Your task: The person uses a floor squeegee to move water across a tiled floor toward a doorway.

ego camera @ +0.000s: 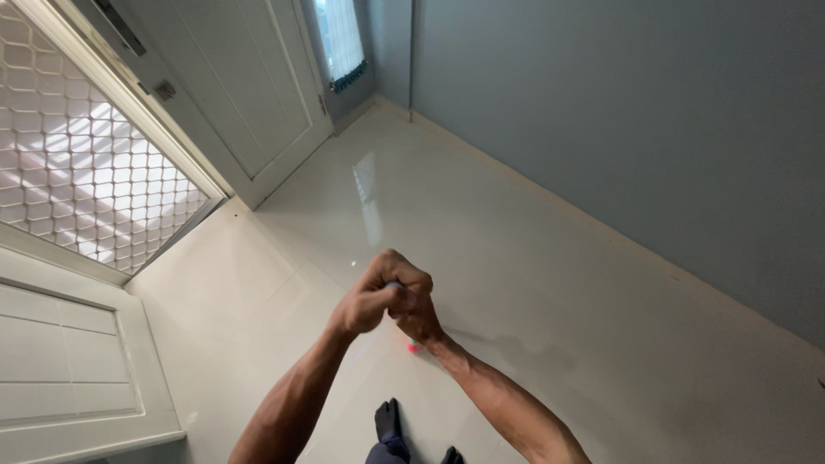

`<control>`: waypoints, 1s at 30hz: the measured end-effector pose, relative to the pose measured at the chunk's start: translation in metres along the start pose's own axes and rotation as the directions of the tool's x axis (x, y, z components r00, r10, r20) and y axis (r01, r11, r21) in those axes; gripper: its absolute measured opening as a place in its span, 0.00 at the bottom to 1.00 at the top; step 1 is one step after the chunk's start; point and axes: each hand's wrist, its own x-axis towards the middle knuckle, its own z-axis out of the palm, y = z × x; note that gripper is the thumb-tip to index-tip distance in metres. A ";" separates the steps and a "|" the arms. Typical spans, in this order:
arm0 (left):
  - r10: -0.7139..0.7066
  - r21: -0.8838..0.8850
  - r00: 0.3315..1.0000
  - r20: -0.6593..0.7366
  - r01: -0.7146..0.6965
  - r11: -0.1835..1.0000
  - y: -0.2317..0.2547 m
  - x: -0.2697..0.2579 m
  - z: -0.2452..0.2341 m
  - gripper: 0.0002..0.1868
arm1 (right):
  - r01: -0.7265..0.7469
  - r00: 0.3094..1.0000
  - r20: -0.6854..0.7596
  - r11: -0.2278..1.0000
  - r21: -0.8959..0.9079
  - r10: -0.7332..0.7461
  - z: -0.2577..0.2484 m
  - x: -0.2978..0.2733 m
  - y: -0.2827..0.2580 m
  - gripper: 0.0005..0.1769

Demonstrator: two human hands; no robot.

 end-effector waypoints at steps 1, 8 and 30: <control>0.026 -0.076 1.000 0.014 -0.025 0.997 -0.004 0.005 0.003 0.11 | -0.061 0.997 0.037 0.990 -0.128 0.066 -0.016 -0.019 0.008 0.18; -0.057 -0.441 0.997 -0.052 0.029 0.897 -0.106 0.020 0.057 0.15 | -0.411 0.860 0.116 0.809 -0.421 0.497 -0.154 -0.152 0.066 0.25; -0.153 -0.134 0.988 0.035 0.156 0.979 -0.014 -0.080 0.004 0.14 | -0.358 0.895 0.142 0.870 -0.340 0.424 0.010 -0.130 0.050 0.26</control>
